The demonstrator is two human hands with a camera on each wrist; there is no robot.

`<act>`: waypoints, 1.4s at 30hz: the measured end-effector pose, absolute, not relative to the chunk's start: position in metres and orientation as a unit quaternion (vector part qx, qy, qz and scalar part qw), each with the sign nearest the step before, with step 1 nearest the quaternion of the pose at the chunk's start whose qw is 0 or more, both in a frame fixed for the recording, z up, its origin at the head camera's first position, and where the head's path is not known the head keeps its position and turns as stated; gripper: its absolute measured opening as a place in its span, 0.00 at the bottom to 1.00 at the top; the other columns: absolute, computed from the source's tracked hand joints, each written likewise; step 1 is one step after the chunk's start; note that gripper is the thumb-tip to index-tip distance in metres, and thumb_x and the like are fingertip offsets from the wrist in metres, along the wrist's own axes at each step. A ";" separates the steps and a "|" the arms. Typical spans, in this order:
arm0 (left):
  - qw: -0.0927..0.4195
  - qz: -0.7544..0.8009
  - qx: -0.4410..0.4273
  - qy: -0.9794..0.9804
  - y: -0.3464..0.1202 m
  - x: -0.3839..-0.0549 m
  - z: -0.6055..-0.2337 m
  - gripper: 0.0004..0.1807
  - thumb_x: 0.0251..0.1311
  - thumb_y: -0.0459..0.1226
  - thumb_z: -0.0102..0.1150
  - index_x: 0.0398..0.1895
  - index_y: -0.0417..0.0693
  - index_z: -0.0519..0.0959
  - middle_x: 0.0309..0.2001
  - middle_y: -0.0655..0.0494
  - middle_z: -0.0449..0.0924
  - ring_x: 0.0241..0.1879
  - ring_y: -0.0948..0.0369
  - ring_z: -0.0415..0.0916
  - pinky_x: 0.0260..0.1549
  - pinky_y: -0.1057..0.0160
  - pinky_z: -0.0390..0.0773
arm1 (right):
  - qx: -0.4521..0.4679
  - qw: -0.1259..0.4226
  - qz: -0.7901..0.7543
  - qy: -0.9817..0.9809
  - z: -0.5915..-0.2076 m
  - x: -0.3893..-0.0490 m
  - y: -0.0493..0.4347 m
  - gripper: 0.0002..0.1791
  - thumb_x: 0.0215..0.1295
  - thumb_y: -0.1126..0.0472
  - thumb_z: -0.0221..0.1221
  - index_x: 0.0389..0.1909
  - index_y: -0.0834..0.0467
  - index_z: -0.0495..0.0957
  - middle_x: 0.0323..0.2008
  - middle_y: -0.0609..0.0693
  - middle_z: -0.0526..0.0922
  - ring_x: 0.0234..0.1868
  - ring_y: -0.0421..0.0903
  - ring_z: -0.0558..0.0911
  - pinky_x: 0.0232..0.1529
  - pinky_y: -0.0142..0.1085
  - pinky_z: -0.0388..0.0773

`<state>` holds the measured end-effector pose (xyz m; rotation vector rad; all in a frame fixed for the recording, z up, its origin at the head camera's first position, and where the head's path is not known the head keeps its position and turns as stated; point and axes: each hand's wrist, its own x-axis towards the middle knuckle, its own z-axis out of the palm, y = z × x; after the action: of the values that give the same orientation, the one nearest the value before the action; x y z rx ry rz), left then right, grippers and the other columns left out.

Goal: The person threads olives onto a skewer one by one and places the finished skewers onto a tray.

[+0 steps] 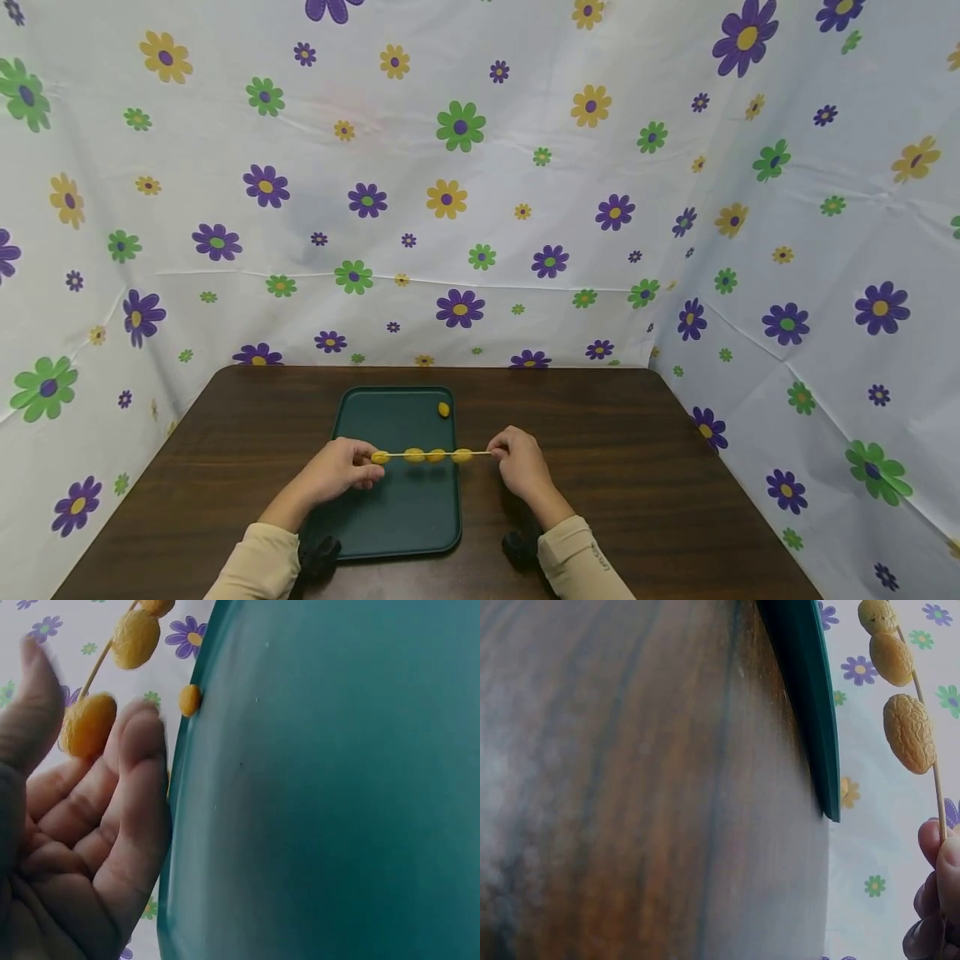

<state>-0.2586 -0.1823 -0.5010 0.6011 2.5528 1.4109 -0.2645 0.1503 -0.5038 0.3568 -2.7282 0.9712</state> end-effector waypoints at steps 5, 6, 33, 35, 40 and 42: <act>0.065 0.460 0.205 0.862 -0.181 -0.258 -0.499 0.13 0.69 0.41 0.63 0.35 0.38 0.85 0.26 0.56 0.82 0.25 0.61 0.80 0.26 0.64 0.82 | 0.124 0.110 0.329 -0.930 -0.503 -0.263 0.150 0.09 0.62 0.73 0.65 0.28 0.56 0.85 0.30 0.43 0.79 0.32 0.42 0.78 0.35 0.37 0.78; 0.057 0.456 0.205 0.864 -0.181 -0.258 -0.498 0.14 0.70 0.41 0.61 0.34 0.39 0.84 0.25 0.56 0.81 0.25 0.61 0.80 0.26 0.65 0.82 | 0.125 0.110 0.329 -0.929 -0.503 -0.263 0.150 0.09 0.62 0.73 0.65 0.28 0.56 0.85 0.30 0.43 0.79 0.32 0.41 0.78 0.35 0.37 0.78; -0.044 0.341 0.245 0.907 -0.167 -0.254 -0.491 0.07 0.64 0.38 0.68 0.38 0.43 0.89 0.18 0.69 0.74 0.18 0.72 0.66 0.18 0.69 0.71 | 0.130 0.121 0.273 -0.945 -0.497 -0.259 0.142 0.11 0.59 0.74 0.66 0.26 0.53 0.86 0.29 0.46 0.81 0.32 0.44 0.80 0.36 0.40 0.79; -0.044 0.338 0.246 0.907 -0.166 -0.254 -0.490 0.08 0.64 0.39 0.68 0.38 0.43 0.89 0.18 0.70 0.74 0.18 0.72 0.66 0.18 0.69 0.70 | 0.129 0.124 0.272 -0.946 -0.497 -0.259 0.142 0.11 0.59 0.74 0.66 0.26 0.53 0.86 0.29 0.45 0.80 0.32 0.44 0.80 0.36 0.40 0.79; -0.045 0.333 0.250 0.908 -0.165 -0.255 -0.491 0.08 0.63 0.38 0.68 0.38 0.43 0.89 0.18 0.70 0.74 0.18 0.72 0.66 0.18 0.69 0.70 | 0.125 0.127 0.277 -0.944 -0.498 -0.259 0.142 0.11 0.58 0.73 0.66 0.26 0.54 0.87 0.29 0.45 0.81 0.32 0.44 0.79 0.36 0.40 0.79; -0.045 0.335 0.248 0.908 -0.164 -0.256 -0.493 0.07 0.63 0.38 0.68 0.37 0.43 0.89 0.18 0.69 0.75 0.18 0.72 0.66 0.19 0.69 0.71 | 0.124 0.126 0.282 -0.943 -0.498 -0.259 0.143 0.11 0.59 0.73 0.66 0.26 0.54 0.86 0.29 0.44 0.81 0.32 0.43 0.79 0.35 0.40 0.79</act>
<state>-0.2555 -0.1644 -0.4925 0.8029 2.9363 1.0845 -0.2587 0.1427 -0.4976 0.3623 -2.7448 0.8220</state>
